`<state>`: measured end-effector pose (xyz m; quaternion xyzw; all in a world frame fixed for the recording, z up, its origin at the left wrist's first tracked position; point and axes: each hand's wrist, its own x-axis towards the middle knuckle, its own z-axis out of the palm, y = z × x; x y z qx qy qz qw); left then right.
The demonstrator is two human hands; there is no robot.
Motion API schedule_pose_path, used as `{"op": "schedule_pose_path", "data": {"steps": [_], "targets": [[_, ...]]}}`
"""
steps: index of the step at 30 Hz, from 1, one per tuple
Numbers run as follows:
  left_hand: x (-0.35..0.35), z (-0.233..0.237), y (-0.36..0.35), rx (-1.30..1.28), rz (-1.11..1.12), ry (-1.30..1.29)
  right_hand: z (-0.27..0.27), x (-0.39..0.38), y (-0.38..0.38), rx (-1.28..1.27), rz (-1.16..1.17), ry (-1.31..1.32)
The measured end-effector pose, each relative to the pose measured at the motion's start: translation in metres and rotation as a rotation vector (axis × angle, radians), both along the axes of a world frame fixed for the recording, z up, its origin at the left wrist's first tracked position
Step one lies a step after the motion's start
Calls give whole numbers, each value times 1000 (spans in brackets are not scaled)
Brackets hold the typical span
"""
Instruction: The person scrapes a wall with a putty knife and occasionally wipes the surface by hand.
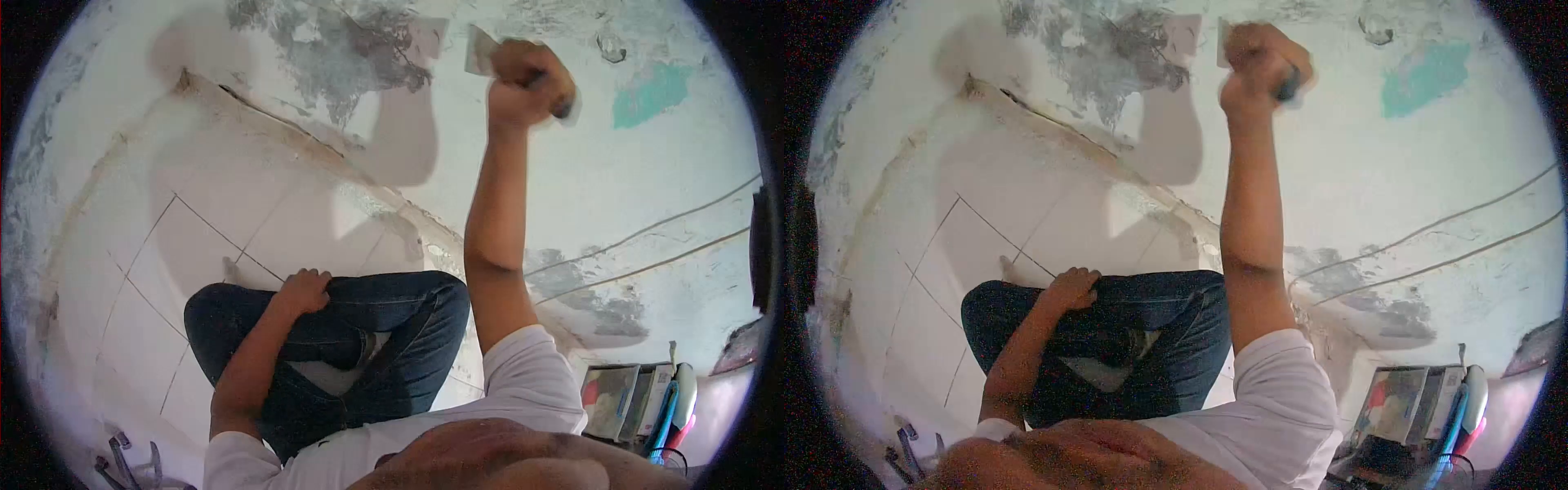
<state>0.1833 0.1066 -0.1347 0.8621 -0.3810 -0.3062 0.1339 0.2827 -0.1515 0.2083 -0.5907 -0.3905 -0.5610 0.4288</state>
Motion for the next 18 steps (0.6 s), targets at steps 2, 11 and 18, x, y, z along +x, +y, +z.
{"op": "schedule_pose_path", "data": {"steps": [2, 11, 18], "targets": [[9, 1, 0, -12, 20, -8, 0, 5, -16, 31, 121, 43], [-2, -11, -3, -34, 30, 29, -10, 46, 4, 24, -45, 25], [1, 0, -3, -22, 23, -1, -15, 17, 20, 112, 189, 56]]}}
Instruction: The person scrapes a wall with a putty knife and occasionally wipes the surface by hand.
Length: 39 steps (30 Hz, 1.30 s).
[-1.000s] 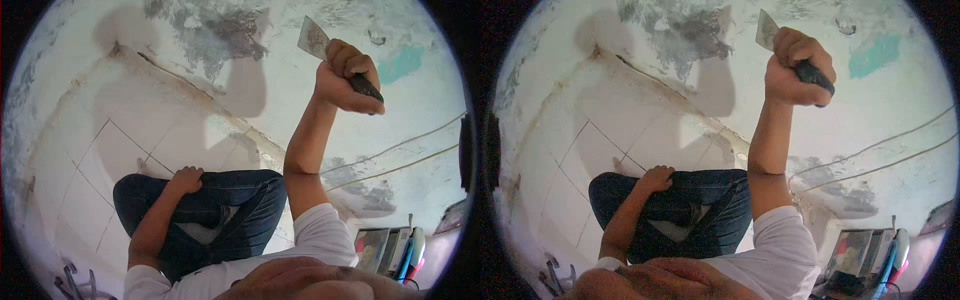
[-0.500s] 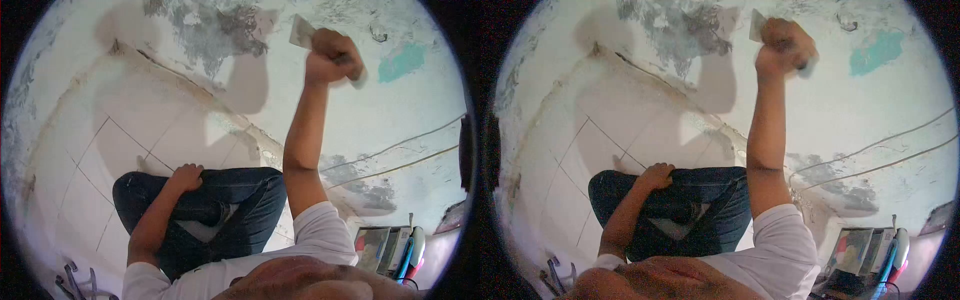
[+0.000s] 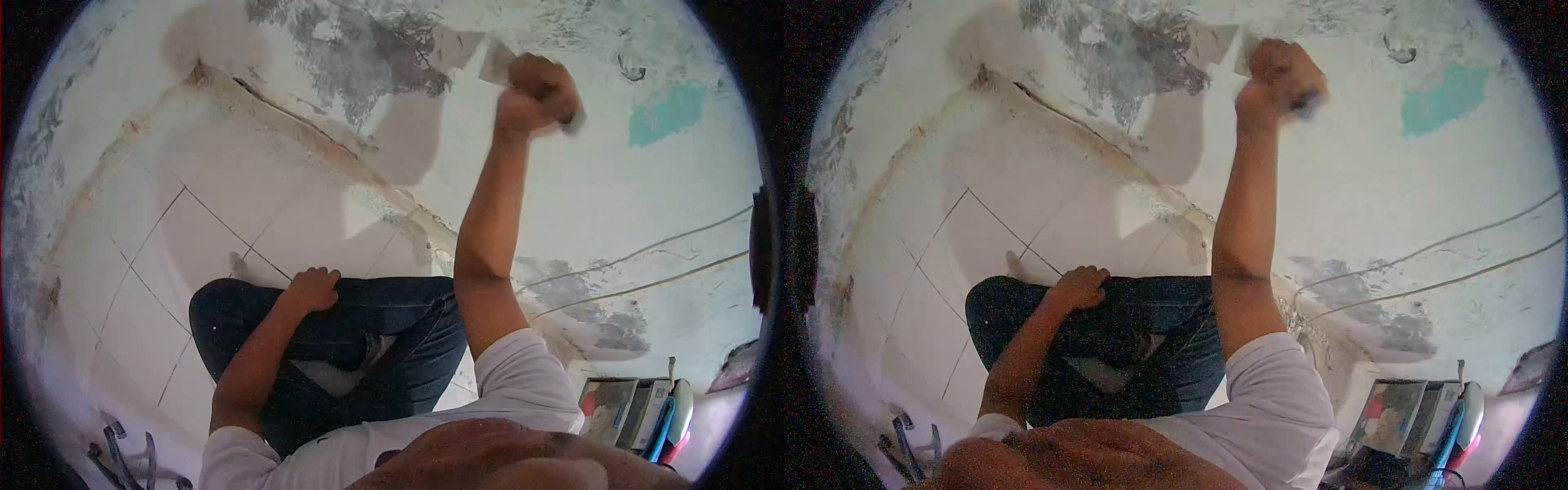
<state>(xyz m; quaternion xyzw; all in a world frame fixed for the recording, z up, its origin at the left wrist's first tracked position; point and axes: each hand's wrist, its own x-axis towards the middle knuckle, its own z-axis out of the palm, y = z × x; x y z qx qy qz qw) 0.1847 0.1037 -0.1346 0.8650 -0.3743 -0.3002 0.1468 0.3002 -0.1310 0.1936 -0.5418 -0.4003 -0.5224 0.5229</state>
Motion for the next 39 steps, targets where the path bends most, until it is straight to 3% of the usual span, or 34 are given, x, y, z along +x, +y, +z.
{"op": "schedule_pose_path", "data": {"steps": [2, 3, 4, 6, 7, 8, 10, 12, 13, 14, 16, 17, 18, 19, 21, 22, 24, 26, 28, 29, 30, 32, 34, 36, 39], "targets": [[-2, 3, -1, 25, -6, 13, -11, 13, 5, 77, -177, 211], [-5, -6, -1, 31, -14, -23, -22, 25, -23, -155, -305, 105], [2, -1, 1, 32, -5, -50, -21, 16, -25, -148, -475, -146], [-2, 4, 2, 25, -44, 14, -2, -11, -42, -458, 121, -110], [-1, 3, 1, 14, -14, -1, -11, 5, -26, -49, 100, -129], [-6, 2, -3, 17, -24, 23, -12, 16, -19, -60, -386, -97], [-2, 1, 0, 24, -4, 4, -10, 2, -4, -178, -504, -56], [-1, 2, 2, 29, -29, -27, 1, -23, 1, -193, -121, -245], [-5, 2, 1, 29, -47, -36, 15, -16, -31, -478, 237, -266], [-7, 1, -1, 23, -44, -21, -4, 12, -44, -481, 244, -251], [-1, 8, -1, 30, -24, 10, -28, 40, -27, 30, -169, 78], [-1, 15, -2, 84, -40, 32, -30, 32, -27, -1, -89, 209], [7, 16, -1, 87, -26, 6, -21, 11, -15, -137, -470, -65], [8, 12, -1, 90, -20, 30, -14, 9, -19, -134, -448, -88], [3, 7, 0, 79, -22, 87, -14, -3, -36, -81, 7, 119], [5, 7, -4, 82, -30, 104, -15, 23, -22, -146, -358, -227], [5, 5, -5, 101, -17, 91, -17, 11, -7, -212, -516, -88], [2, -28, -10, 32, 71, 53, -34, 1, -18, -52, -310, -27], [9, -15, -6, -20, 34, 50, -56, -29, -6, -108, 96, 117], [9, -12, -8, -21, 60, 62, -76, -33, -17, -132, 198, 307], [5, -20, -4, -138, 34, -105, -106, -40, -20, -161, 290, 484], [-1, -16, -6, -137, -1, -133, -166, -65, 10, -189, -55, 677], [-30, 12, 2, -124, 35, -164, -221, -76, 2, -384, -239, 892], [-61, 28, 14, -315, 36, -503, -275, -84, -18, -583, -296, 973], [-121, 75, 44, -400, 72, -555, -299, -105, -25, -734, -250, 1126]]}}
